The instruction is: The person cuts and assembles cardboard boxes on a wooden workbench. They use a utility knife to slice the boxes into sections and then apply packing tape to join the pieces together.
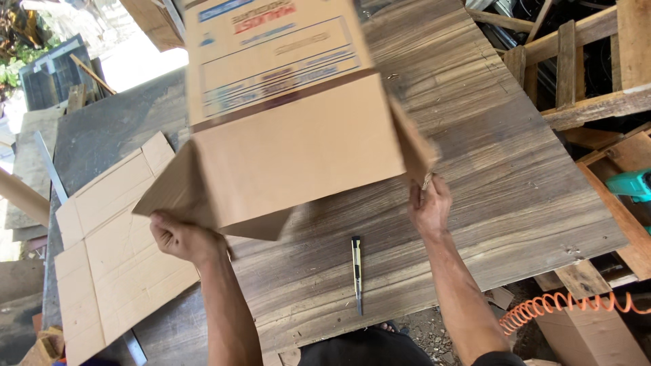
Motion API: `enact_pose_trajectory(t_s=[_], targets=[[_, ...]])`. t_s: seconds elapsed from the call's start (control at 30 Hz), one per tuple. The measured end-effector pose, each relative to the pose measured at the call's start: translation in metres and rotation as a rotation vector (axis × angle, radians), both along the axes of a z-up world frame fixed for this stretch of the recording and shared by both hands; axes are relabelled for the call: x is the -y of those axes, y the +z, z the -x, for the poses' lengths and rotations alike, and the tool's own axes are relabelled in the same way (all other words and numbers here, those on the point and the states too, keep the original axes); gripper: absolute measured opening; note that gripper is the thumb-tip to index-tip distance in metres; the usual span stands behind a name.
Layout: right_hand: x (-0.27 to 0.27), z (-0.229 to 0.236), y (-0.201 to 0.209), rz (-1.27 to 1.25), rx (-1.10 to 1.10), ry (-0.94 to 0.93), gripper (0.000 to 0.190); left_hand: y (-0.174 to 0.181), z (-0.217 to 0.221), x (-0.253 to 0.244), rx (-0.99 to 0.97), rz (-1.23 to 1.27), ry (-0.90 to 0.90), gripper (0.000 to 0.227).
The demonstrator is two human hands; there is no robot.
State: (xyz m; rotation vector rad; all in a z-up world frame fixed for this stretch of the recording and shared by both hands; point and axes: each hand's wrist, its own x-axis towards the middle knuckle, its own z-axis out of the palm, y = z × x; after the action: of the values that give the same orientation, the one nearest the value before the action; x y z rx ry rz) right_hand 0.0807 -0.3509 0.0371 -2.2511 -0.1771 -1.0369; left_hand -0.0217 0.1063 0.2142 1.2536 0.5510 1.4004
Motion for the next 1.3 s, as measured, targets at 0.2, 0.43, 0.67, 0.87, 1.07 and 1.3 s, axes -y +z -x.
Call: enact_pose_trajectory(t_s=[0.2, 0.43, 0.67, 0.87, 1.07, 1.3], targets=[[0.018, 0.016, 0.043, 0.272, 0.187, 0.137, 0.063, -0.069, 0.013, 0.037, 0.031, 0.656, -0.174, 0.042], [-0.004, 0.044, -0.018, 0.456, 0.092, 0.226, 0.067, -0.191, 0.042, 0.042, -0.131, 0.868, -0.145, 0.049], [-0.015, 0.054, -0.043, 0.527, 0.095, 0.181, 0.065, -0.299, 0.080, 0.036, -0.615, 0.860, -0.240, 0.053], [-0.022, 0.068, -0.046, 0.552, 0.043, 0.177, 0.058, -0.229, 0.083, 0.111, -0.974, 0.430, -0.734, 0.045], [-0.038, 0.078, -0.020, 0.548, 0.037, 0.219, 0.044, -0.194, 0.059, 0.158, -0.640, 0.478, -0.952, 0.035], [-0.045, 0.079, 0.056, 0.264, 0.033, 0.385, 0.040, -0.172, 0.036, 0.144, -0.192, 1.075, -1.062, 0.005]])
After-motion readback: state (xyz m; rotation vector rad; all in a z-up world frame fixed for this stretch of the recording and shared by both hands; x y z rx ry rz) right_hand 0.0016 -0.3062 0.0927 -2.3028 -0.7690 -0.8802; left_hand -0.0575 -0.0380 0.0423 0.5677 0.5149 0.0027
